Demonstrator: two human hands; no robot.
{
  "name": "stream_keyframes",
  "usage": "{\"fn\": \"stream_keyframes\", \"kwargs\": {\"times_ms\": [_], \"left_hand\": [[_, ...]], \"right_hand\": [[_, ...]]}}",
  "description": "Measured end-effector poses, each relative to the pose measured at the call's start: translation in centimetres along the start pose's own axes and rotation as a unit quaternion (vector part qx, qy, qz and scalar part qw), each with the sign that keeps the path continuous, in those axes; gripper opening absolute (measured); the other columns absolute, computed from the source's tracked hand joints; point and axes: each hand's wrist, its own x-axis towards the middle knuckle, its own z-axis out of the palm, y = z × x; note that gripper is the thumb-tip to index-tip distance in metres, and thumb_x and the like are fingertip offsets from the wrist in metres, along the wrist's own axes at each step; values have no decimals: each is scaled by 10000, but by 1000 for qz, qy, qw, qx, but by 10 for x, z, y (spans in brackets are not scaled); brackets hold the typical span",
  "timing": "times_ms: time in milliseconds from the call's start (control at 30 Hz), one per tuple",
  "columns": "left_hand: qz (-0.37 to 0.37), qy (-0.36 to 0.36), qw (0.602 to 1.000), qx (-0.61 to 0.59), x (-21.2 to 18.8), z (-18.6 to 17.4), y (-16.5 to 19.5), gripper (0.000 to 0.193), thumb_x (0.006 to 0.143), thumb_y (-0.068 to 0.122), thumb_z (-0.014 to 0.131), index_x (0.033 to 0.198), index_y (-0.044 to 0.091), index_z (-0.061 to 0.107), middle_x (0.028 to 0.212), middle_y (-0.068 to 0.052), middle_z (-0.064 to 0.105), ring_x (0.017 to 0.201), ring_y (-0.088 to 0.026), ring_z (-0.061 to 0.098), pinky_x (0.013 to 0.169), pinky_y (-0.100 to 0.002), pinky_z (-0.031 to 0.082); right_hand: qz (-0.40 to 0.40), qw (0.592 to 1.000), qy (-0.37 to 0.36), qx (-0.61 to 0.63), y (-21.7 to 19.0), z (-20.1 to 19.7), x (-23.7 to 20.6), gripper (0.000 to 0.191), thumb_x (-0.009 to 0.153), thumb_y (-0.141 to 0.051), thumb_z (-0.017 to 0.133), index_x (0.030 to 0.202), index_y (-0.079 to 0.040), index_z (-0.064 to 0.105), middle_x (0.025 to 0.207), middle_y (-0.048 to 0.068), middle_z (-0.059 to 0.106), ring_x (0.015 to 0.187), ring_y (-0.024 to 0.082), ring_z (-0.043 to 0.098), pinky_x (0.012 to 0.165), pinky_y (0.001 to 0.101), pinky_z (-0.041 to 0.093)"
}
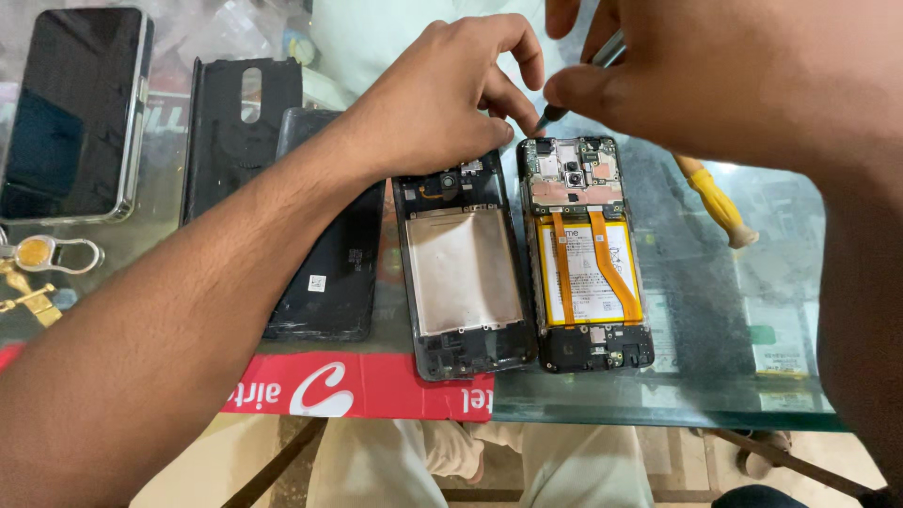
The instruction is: The person removes the back cover of a smartphone, then uses screwdrivers to remove screws and separate the internal components. The person detaches the motherboard and places it on the table.
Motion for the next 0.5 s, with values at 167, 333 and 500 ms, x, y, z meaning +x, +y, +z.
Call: {"fn": "stream_keyframes", "kwargs": {"times_ms": [167,333,500], "left_hand": [[14,-7,999,-33,-1,-1,-3,283,794,-48,665,1071,0,628,947,-94,820,860,-143,796,748,-302,589],[90,4,993,-82,0,1,-3,233,827,-23,694,1048,-4,766,1029,-89,813,972,-110,811,848,-266,652],[-15,-2,999,35,-2,-1,1,197,750,68,824,946,83,825,755,-79,749,669,-139,681,607,-314,529]], "right_hand": [[-17,999,32,18,9,-2,-3,347,946,-298,764,1175,-45,701,955,163,747,722,256,713,614,392,547],[173,983,-63,2,24,1,-2,381,984,-404,744,1188,-81,737,913,151,748,738,247,721,648,393,560],[62,991,-122,4,60,-7,-4,302,1045,-311,609,1176,-60,715,861,150,706,709,255,707,667,389,598]]}}
